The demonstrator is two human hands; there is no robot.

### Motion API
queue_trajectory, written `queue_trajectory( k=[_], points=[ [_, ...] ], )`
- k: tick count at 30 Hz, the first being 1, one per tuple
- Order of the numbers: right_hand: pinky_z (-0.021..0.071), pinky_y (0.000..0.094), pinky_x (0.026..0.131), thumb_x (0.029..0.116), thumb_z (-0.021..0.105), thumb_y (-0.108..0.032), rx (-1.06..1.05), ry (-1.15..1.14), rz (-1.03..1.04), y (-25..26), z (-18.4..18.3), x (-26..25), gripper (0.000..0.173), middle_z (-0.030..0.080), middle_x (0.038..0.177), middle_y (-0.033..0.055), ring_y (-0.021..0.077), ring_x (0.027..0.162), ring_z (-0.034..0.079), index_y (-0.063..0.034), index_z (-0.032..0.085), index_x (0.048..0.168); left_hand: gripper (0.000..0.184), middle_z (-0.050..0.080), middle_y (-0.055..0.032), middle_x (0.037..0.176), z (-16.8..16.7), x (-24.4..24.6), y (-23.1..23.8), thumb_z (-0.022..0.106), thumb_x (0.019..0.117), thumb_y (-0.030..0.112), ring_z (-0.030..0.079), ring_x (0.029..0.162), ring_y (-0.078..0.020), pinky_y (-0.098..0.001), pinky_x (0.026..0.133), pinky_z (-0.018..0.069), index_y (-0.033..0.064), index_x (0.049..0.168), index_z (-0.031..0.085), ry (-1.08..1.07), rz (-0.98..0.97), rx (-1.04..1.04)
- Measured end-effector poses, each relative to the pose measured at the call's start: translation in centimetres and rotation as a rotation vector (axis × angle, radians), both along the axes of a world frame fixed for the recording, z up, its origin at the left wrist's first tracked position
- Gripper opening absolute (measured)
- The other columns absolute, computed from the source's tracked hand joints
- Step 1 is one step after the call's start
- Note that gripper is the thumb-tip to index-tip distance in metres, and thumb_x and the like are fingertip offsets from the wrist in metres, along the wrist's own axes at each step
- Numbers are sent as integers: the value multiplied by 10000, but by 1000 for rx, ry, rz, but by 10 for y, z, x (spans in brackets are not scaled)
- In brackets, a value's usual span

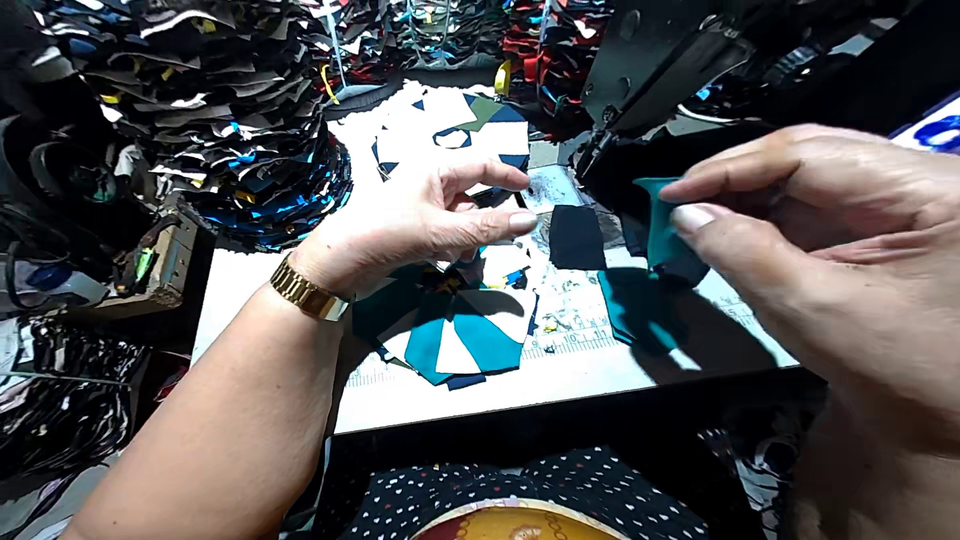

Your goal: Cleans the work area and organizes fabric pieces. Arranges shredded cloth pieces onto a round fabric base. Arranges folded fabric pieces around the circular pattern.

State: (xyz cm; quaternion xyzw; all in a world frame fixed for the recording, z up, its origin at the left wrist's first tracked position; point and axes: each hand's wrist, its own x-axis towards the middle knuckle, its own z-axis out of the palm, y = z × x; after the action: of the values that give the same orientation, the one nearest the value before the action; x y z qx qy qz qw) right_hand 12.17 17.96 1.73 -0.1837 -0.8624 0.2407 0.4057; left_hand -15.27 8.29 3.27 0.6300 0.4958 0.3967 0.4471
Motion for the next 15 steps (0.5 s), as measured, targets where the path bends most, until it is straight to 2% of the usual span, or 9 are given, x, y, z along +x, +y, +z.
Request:
queue_trajectory(
  k=[2, 3, 4, 6, 7, 8, 10, 12, 15],
  points=[
    [605, 220, 777, 956, 674, -132, -55, 71, 111, -13, 8, -17, 159, 689, 1051, -1, 70, 880, 679, -49, 712, 1085, 502, 613, -5, 725, 1, 1, -1, 666, 986, 128, 491, 530, -8, -127, 474, 404, 3, 1445, 506, -22, -80, -22],
    [607, 213, 769, 948, 684, -101, -73, 108, 154, -20, 11, -24, 143, 691, 1052, 0, 71, 879, 681, -44, 717, 1075, 480, 620, 7, 741, 2, 2, -2, 653, 987, 120, 507, 546, 2, -121, 487, 418, 3, 1431, 511, -39, -120, -29],
    [606, 208, 779, 940, 684, -72, -90, 147, 186, -26, 13, -31, 142, 691, 1059, 2, 72, 895, 682, -40, 720, 1074, 400, 629, 23, 753, 2, 2, -3, 638, 990, 110, 517, 562, 14, -117, 497, 420, 12, 1367, 547, -60, -158, -36],
    [613, 226, 816, 932, 677, -25, -120, 224, 228, -34, 12, -40, 164, 694, 1072, 16, 95, 937, 690, -24, 721, 1090, 106, 652, 27, 738, 1, -1, -4, 633, 988, 76, 542, 587, 12, -133, 515, 426, 35, 1085, 645, -91, -214, -45],
    [612, 236, 823, 931, 674, -14, -129, 252, 224, -36, 10, -42, 169, 693, 1072, 19, 101, 939, 689, -19, 715, 1095, 38, 652, 16, 724, 2, -3, -4, 631, 989, 58, 555, 596, 1, -144, 525, 434, 39, 973, 659, -94, -236, -49],
    [608, 237, 821, 931, 672, -10, -140, 266, 198, -38, 6, -44, 173, 692, 1070, 15, 97, 930, 685, -20, 711, 1100, 103, 637, 24, 689, 3, -5, -4, 627, 990, 47, 551, 581, 4, -142, 516, 432, 49, 890, 653, -85, -246, -36],
    [603, 216, 782, 921, 678, -4, -179, 267, 113, -42, -3, -45, 175, 699, 1035, 3, 69, 869, 682, -18, 708, 1093, 200, 581, 47, 605, 5, -9, -4, 633, 988, 47, 487, 509, 22, -129, 463, 374, 67, 789, 634, -58, -225, -1],
    [599, 184, 725, 916, 689, -18, -209, 220, 16, -48, -14, -47, 158, 699, 996, -6, 36, 804, 677, -22, 705, 1074, 253, 542, 57, 565, 7, -13, -5, 627, 998, 69, 448, 472, 22, -133, 440, 346, 69, 746, 633, 10, -216, -21],
    [604, 193, 690, 921, 694, -58, -223, 129, -86, -55, -31, -51, 135, 691, 978, 23, 48, 787, 682, -29, 719, 1050, 323, 508, 59, 537, 8, -16, -3, 637, 1016, 140, 445, 449, 16, -141, 423, 353, 79, 699, 618, 213, -223, -77]
  ],
)
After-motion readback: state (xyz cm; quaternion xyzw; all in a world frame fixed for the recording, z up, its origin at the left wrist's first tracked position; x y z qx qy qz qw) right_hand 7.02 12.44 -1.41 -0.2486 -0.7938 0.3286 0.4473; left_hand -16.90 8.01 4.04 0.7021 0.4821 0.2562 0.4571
